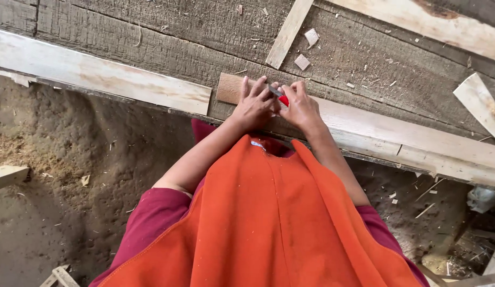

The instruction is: Cutting thin strips of wood from larger boards using a utility knife by scoring and snapping.

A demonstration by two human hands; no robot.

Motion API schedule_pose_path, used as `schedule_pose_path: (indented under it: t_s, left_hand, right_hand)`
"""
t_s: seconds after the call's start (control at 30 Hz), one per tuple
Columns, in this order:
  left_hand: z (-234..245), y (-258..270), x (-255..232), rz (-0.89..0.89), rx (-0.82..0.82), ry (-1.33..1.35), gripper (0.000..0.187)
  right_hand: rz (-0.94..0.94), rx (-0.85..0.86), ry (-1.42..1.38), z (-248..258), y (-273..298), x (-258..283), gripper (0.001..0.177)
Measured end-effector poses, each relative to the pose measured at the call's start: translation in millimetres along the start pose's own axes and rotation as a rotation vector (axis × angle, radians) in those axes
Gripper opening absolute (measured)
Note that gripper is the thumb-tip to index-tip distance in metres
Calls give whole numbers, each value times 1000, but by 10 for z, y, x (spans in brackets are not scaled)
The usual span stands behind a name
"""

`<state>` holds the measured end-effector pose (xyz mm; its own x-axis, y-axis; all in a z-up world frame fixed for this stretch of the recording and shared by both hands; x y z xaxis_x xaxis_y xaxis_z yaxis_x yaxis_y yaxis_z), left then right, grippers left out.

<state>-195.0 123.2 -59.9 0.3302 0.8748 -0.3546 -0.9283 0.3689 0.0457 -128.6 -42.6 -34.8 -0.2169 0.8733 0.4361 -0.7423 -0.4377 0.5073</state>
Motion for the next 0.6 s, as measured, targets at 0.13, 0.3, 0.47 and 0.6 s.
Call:
schedule_pose_path:
  t_s: [0.13, 0.3, 0.47, 0.6]
  left_hand:
    - [-199, 11, 84, 32, 8, 9, 81]
    - [-100, 54, 134, 1, -20, 18, 77]
    - [38, 88, 165, -30, -33, 22, 76]
    - [21, 104, 208, -41, -30, 49, 78]
  right_hand:
    - [19, 31, 29, 99, 103, 156, 58]
    - [22, -25, 76, 48, 138, 256, 70]
    - [28, -41, 86, 11, 122, 248, 71]
    - [58, -65, 104, -40, 100, 225, 70]
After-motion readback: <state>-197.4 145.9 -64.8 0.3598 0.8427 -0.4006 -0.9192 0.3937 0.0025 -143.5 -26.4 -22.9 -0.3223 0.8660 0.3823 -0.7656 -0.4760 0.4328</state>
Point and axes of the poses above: each hand's wrist, its own y-axis away from the middle knuckle, its own z-axis out of the back of the hand, x = y × z, the point moved 3 cm from there along -y, towards the middle knuckle, and after that the axes turned 2 degrees about -y, right-handed, at the moved point
